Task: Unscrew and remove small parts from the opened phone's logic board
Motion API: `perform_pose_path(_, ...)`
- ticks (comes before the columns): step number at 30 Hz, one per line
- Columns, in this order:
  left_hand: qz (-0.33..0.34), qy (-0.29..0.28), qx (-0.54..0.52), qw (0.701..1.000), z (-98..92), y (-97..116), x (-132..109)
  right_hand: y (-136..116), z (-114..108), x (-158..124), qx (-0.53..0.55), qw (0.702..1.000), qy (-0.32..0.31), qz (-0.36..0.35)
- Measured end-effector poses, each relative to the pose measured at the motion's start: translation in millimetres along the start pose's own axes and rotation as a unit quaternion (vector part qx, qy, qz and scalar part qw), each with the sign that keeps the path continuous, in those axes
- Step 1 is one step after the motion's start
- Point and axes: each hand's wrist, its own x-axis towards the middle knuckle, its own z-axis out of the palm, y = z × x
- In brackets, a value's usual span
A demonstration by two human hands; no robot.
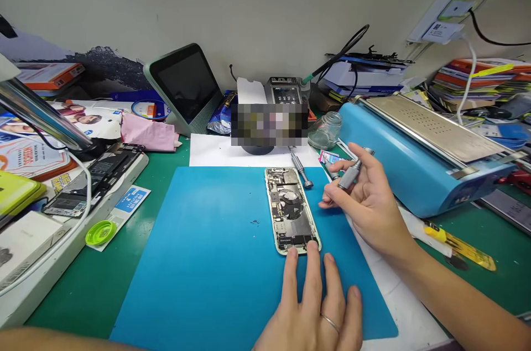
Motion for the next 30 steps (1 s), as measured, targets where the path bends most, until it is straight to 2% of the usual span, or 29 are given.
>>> perform_pose_path(10,0.011,0.038,0.018,0.999,-0.9,-6.7,2.9,-4.2,-1.3,0.1,0.022,0.999,-0.032,0.008)
perform_pose_path(17,0.005,0.028,0.019,0.999,-0.6,-3.2,2.3,-5.3,-4.5,0.7,0.048,0.997,-0.054,0.022)
perform_pose_path(20,0.003,0.039,0.024,0.999,-0.2,-2.5,2.3,-6.6,-6.2,0.9,0.04,0.997,-0.068,0.024)
perform_pose_path(30,0.01,0.025,0.028,0.999,-3.5,-5.1,2.0,-4.4,-9.1,1.9,0.019,0.994,-0.104,0.032)
